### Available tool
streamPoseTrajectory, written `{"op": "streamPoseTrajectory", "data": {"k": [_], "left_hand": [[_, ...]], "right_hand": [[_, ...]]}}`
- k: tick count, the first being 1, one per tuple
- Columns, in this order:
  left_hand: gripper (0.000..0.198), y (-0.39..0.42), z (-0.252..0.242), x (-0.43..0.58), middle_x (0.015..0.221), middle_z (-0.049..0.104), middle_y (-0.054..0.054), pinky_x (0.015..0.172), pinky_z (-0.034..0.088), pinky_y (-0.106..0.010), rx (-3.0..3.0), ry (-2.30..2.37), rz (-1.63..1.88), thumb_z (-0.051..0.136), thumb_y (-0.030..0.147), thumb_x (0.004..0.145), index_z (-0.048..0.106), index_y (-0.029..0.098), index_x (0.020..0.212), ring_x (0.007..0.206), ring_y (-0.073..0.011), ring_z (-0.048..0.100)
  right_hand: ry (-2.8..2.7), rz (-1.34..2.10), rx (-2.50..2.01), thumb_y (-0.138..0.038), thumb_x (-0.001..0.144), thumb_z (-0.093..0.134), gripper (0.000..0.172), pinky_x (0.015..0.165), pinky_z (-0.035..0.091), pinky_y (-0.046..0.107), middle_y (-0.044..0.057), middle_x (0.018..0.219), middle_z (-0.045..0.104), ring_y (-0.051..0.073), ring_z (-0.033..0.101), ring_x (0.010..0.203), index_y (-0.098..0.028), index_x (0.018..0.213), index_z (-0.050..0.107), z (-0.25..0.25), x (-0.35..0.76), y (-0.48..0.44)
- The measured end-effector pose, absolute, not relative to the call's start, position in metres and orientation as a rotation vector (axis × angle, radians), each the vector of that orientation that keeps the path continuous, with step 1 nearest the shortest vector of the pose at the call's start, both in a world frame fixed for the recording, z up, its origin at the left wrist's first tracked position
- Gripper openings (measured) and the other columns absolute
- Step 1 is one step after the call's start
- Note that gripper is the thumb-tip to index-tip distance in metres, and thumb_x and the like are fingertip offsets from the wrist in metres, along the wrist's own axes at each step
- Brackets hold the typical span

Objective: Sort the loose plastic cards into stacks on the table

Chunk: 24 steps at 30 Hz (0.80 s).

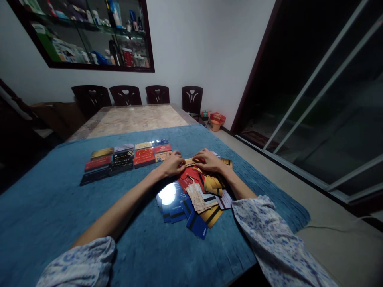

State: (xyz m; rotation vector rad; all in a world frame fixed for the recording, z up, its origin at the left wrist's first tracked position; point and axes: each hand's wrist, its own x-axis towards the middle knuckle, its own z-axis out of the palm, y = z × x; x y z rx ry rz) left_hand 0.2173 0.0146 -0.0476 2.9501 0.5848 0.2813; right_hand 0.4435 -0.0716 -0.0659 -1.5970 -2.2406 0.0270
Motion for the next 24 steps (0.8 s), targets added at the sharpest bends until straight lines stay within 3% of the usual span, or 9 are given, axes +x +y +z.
{"op": "streamPoseTrajectory", "data": {"k": [9,14,24], "left_hand": [[0.032,0.021,-0.045,0.216,0.106,0.073,-0.012,0.102,0.04,-0.049,2.974,0.586,0.38,0.048,0.025,0.093,0.078,0.019,0.101,0.119,-0.0295,0.056],[0.032,0.023,-0.046,0.217,0.102,0.072,-0.012,0.098,0.045,-0.043,2.962,0.636,0.456,0.046,0.018,0.093,0.076,0.018,0.101,0.107,-0.0269,0.06],[0.037,0.024,-0.052,0.217,0.101,0.071,-0.012,0.09,0.049,-0.039,2.854,0.725,0.586,0.047,0.012,0.089,0.074,0.017,0.112,0.101,-0.0266,0.061]], "right_hand": [[-2.115,-0.048,-1.618,-0.015,0.092,0.056,0.027,0.09,0.044,0.035,0.01,0.098,0.075,0.022,0.059,0.098,-0.018,0.109,0.078,-0.071,0.442,-0.068],[-2.023,-0.08,-1.705,-0.014,0.092,0.056,0.029,0.086,0.045,0.033,0.009,0.098,0.075,0.024,0.056,0.099,-0.02,0.112,0.076,-0.072,0.437,-0.069],[-1.889,-0.08,-1.729,-0.012,0.09,0.055,0.037,0.084,0.047,0.03,0.01,0.101,0.07,0.021,0.061,0.093,-0.02,0.123,0.071,-0.07,0.427,-0.072]]}}
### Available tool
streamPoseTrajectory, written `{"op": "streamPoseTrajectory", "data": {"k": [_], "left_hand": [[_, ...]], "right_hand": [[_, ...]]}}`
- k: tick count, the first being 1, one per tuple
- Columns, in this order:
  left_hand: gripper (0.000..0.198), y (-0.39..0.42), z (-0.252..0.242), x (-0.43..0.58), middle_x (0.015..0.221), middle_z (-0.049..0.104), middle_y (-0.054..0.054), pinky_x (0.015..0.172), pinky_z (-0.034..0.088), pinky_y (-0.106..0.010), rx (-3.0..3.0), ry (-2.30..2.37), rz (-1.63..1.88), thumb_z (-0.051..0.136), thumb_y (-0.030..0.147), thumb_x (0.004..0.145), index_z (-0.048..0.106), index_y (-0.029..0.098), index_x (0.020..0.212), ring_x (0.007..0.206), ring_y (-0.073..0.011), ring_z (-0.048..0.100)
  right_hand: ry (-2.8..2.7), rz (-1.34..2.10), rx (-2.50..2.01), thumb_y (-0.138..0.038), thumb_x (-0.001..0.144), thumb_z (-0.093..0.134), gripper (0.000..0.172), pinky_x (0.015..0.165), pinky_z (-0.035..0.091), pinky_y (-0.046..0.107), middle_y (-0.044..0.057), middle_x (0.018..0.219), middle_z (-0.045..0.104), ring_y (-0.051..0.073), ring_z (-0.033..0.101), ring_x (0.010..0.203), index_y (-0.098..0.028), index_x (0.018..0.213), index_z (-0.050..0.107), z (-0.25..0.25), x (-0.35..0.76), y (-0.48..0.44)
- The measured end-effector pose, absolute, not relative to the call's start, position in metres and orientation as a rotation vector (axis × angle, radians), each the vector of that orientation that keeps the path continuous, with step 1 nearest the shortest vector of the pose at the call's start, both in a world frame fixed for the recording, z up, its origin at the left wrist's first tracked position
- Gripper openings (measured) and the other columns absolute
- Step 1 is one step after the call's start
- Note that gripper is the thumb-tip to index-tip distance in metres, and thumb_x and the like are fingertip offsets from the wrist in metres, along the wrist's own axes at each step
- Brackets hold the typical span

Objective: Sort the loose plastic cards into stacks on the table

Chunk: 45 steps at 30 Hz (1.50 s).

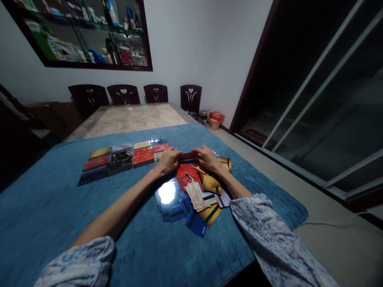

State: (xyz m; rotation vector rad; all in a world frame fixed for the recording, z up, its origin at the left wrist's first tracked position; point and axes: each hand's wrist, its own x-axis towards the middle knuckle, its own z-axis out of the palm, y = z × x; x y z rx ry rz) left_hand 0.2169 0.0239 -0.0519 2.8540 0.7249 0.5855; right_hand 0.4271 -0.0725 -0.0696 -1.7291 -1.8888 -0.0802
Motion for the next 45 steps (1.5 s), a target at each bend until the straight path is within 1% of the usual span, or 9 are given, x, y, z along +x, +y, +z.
{"op": "streamPoseTrajectory", "data": {"k": [4,8,14,19,23,29,37,40,45], "left_hand": [[0.043,0.026,-0.055,0.217,0.106,0.071,-0.012,0.09,0.05,-0.039,2.777,0.734,0.683,0.05,0.01,0.086,0.069,0.016,0.124,0.099,-0.0259,0.061],[0.048,0.024,-0.057,0.217,0.105,0.069,-0.011,0.09,0.05,-0.039,2.777,0.772,0.683,0.052,0.01,0.085,0.063,0.017,0.131,0.099,-0.0262,0.061],[0.047,0.02,-0.058,0.217,0.101,0.069,-0.011,0.089,0.048,-0.04,2.819,0.841,0.609,0.052,0.01,0.085,0.06,0.02,0.129,0.097,-0.0283,0.061],[0.05,0.017,-0.059,0.219,0.108,0.069,-0.013,0.09,0.046,-0.042,2.882,0.874,0.535,0.054,0.015,0.084,0.055,0.019,0.134,0.101,-0.0302,0.061],[0.049,0.015,-0.059,0.22,0.115,0.069,-0.014,0.094,0.044,-0.044,2.872,0.891,0.536,0.053,0.015,0.084,0.054,0.019,0.134,0.106,-0.031,0.06],[0.049,0.015,-0.06,0.22,0.12,0.069,-0.015,0.096,0.043,-0.049,2.826,0.912,0.543,0.053,0.015,0.083,0.054,0.018,0.133,0.111,-0.0324,0.059],[0.05,0.014,-0.057,0.22,0.124,0.066,-0.016,0.095,0.041,-0.048,2.825,0.923,0.535,0.054,0.02,0.084,0.052,0.016,0.134,0.116,-0.0338,0.056],[0.048,0.013,-0.053,0.219,0.125,0.066,-0.017,0.095,0.04,-0.049,2.846,0.942,0.499,0.053,0.02,0.085,0.052,0.014,0.133,0.116,-0.0342,0.056],[0.046,0.016,-0.05,0.216,0.124,0.066,-0.017,0.098,0.037,-0.051,2.879,0.929,0.482,0.054,0.022,0.085,0.052,0.015,0.131,0.116,-0.0347,0.056]], "right_hand": [[-1.854,-0.109,-1.777,-0.012,0.091,0.053,0.046,0.085,0.046,0.029,0.01,0.102,0.067,0.021,0.062,0.091,-0.021,0.135,0.062,-0.07,0.422,-0.072],[-1.891,-0.15,-1.829,-0.015,0.093,0.054,0.043,0.08,0.045,0.029,0.01,0.101,0.069,0.023,0.062,0.089,-0.022,0.135,0.06,-0.069,0.418,-0.073],[-1.934,-0.213,-1.887,-0.017,0.092,0.056,0.043,0.08,0.044,0.031,0.01,0.102,0.072,0.024,0.062,0.091,-0.024,0.135,0.061,-0.068,0.418,-0.075],[-2.008,-0.24,-1.927,-0.019,0.092,0.058,0.048,0.084,0.043,0.034,0.011,0.108,0.074,0.026,0.062,0.096,-0.024,0.139,0.059,-0.069,0.419,-0.075],[-2.032,-0.223,-1.942,-0.018,0.093,0.054,0.048,0.085,0.043,0.036,0.012,0.117,0.072,0.027,0.06,0.102,-0.024,0.141,0.057,-0.067,0.417,-0.073],[-2.051,-0.233,-1.976,-0.016,0.095,0.049,0.05,0.084,0.043,0.037,0.015,0.115,0.067,0.029,0.055,0.107,-0.022,0.144,0.055,-0.062,0.414,-0.07],[-2.079,-0.255,-1.906,-0.031,0.091,0.063,0.058,0.086,0.043,0.038,0.016,0.118,0.062,0.03,0.05,0.107,-0.018,0.146,0.052,-0.065,0.418,-0.069],[-2.087,-0.257,-1.892,-0.032,0.09,0.066,0.061,0.085,0.042,0.038,0.016,0.119,0.062,0.029,0.05,0.107,-0.018,0.147,0.051,-0.066,0.42,-0.068],[-2.118,-0.243,-1.887,-0.032,0.091,0.064,0.058,0.083,0.042,0.037,0.016,0.118,0.062,0.029,0.05,0.109,-0.017,0.146,0.051,-0.064,0.421,-0.067]]}}
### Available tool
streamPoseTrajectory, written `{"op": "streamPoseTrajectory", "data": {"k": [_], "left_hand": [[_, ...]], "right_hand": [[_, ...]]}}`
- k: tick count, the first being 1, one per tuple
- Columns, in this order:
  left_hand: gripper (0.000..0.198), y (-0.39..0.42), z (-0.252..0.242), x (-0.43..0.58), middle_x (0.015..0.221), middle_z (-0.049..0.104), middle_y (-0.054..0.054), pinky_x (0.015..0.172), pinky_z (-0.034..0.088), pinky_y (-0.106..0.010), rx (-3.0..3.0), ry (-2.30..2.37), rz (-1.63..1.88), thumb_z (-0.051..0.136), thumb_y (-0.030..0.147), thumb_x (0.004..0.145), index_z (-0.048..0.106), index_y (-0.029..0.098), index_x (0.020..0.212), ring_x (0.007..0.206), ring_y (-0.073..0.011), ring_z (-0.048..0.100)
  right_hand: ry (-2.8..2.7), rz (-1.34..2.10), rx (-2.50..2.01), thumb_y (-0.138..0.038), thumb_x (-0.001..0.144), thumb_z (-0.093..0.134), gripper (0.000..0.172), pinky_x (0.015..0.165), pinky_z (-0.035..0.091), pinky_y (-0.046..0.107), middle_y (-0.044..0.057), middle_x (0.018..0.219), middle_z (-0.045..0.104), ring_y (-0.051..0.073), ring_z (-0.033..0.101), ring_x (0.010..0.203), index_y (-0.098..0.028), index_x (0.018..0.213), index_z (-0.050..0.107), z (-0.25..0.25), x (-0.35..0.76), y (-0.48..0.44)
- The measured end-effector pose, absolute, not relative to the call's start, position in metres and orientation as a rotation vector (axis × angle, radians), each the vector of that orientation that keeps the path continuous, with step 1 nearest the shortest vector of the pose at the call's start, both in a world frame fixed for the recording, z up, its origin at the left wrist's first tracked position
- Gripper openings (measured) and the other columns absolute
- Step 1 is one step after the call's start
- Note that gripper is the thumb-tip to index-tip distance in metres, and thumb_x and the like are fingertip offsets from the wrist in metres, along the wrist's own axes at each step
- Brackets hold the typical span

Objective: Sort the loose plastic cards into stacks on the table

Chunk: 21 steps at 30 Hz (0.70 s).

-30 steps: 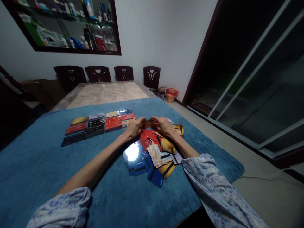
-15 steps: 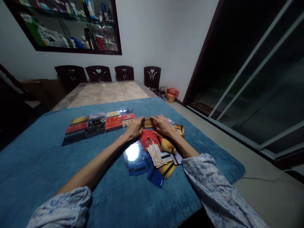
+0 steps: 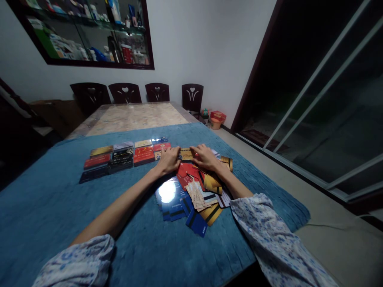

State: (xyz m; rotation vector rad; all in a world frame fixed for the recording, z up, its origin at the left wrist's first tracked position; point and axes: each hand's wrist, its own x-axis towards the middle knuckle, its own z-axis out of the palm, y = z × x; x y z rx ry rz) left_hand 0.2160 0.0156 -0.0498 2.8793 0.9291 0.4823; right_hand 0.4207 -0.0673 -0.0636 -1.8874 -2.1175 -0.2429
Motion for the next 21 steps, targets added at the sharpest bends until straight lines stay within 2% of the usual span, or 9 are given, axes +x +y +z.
{"op": "streamPoseTrajectory", "data": {"k": [10,14,21], "left_hand": [[0.044,0.019,-0.043,0.204,0.125,0.059,-0.017,0.098,0.038,-0.052,2.947,0.965,0.457,0.059,0.031,0.085,0.057,0.019,0.127,0.121,-0.0365,0.048],[0.04,0.02,-0.042,0.199,0.13,0.055,-0.016,0.097,0.038,-0.053,2.969,0.952,0.45,0.06,0.032,0.085,0.059,0.02,0.124,0.124,-0.0359,0.045],[0.036,0.025,-0.038,0.19,0.132,0.055,-0.016,0.099,0.036,-0.059,2.965,0.973,0.421,0.057,0.028,0.085,0.061,0.019,0.12,0.125,-0.0365,0.043]], "right_hand": [[-2.159,-0.262,-1.897,-0.036,0.091,0.064,0.057,0.084,0.042,0.037,0.016,0.12,0.059,0.03,0.047,0.11,-0.019,0.145,0.052,-0.056,0.413,-0.064],[-2.193,-0.282,-1.882,-0.039,0.092,0.063,0.056,0.083,0.04,0.036,0.016,0.124,0.057,0.03,0.045,0.112,-0.021,0.143,0.053,-0.056,0.411,-0.062],[-2.241,-0.229,-1.882,-0.039,0.092,0.063,0.054,0.085,0.041,0.038,0.016,0.132,0.055,0.03,0.043,0.117,-0.02,0.142,0.054,-0.045,0.404,-0.055]]}}
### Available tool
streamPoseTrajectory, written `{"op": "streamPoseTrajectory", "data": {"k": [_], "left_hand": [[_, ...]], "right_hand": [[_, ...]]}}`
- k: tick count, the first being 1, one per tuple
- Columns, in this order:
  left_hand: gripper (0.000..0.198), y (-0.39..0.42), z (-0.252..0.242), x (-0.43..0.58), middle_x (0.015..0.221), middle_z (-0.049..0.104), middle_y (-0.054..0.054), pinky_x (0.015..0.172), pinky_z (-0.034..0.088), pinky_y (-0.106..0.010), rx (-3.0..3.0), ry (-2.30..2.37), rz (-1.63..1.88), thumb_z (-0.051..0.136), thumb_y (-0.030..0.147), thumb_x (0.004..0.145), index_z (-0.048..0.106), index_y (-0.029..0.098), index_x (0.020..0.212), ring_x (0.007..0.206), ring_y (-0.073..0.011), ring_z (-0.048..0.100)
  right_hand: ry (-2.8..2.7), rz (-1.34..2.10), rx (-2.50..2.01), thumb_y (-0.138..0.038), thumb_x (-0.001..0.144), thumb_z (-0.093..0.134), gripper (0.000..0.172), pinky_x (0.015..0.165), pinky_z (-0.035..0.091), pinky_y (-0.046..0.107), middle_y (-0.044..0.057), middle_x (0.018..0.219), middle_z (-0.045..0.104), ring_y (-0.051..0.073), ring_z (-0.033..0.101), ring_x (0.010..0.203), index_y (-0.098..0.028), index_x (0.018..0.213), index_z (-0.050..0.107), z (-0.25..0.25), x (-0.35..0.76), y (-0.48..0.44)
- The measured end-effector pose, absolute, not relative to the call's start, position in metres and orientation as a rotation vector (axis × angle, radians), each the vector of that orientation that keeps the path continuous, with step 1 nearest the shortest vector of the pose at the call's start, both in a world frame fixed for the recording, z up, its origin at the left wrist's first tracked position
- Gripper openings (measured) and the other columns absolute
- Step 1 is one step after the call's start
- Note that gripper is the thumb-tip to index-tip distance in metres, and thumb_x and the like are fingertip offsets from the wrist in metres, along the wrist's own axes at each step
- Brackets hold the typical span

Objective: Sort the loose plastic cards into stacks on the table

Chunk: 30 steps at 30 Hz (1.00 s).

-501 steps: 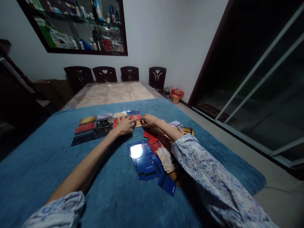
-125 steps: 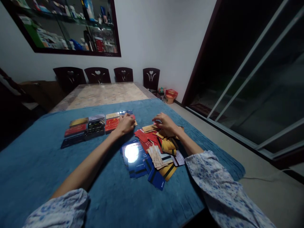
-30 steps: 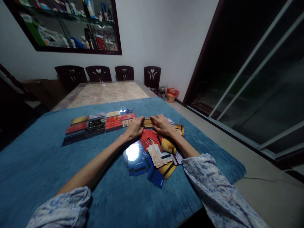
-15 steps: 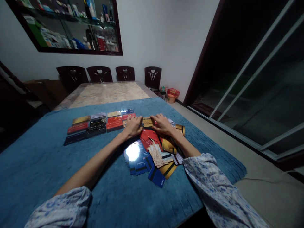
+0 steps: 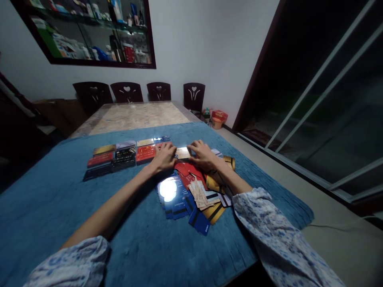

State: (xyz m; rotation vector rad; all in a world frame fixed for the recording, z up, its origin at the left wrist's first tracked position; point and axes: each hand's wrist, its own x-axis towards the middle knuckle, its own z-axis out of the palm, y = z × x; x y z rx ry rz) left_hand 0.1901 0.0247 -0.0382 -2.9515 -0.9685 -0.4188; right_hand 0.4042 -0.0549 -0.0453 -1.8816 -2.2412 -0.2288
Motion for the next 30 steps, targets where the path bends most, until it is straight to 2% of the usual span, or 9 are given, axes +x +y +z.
{"op": "streamPoseTrajectory", "data": {"k": [7,13,19,30], "left_hand": [[0.034,0.034,-0.033,0.178,0.13,0.057,-0.015,0.102,0.035,-0.059,-2.968,-1.007,-0.403,0.059,0.024,0.082,0.062,0.019,0.115,0.123,-0.0363,0.043],[0.027,0.041,-0.029,0.169,0.131,0.056,-0.015,0.1,0.036,-0.058,-2.922,-1.1,-0.331,0.058,0.024,0.083,0.063,0.019,0.109,0.125,-0.0369,0.043],[0.031,0.048,-0.032,0.165,0.132,0.056,-0.016,0.102,0.035,-0.059,-2.884,-1.162,-0.274,0.058,0.026,0.083,0.061,0.02,0.113,0.128,-0.0376,0.043],[0.027,0.058,-0.036,0.162,0.127,0.058,-0.017,0.103,0.035,-0.061,-2.847,-1.254,-0.168,0.056,0.028,0.082,0.063,0.019,0.106,0.126,-0.0379,0.045]], "right_hand": [[-2.301,-0.129,-1.95,-0.031,0.091,0.064,0.047,0.086,0.042,0.039,0.016,0.136,0.053,0.031,0.042,0.121,-0.02,0.135,0.057,-0.031,0.389,-0.04],[-2.304,-0.072,-1.938,-0.031,0.09,0.063,0.04,0.088,0.043,0.04,0.014,0.134,0.054,0.031,0.042,0.122,-0.022,0.129,0.06,-0.027,0.376,-0.027],[-2.328,-0.023,-1.946,-0.03,0.091,0.062,0.032,0.09,0.045,0.041,0.014,0.133,0.054,0.031,0.042,0.123,-0.022,0.122,0.063,-0.025,0.366,-0.017],[-2.345,0.067,-1.927,-0.029,0.088,0.064,0.034,0.087,0.045,0.036,0.013,0.132,0.055,0.029,0.044,0.12,-0.022,0.122,0.064,-0.036,0.36,0.006]]}}
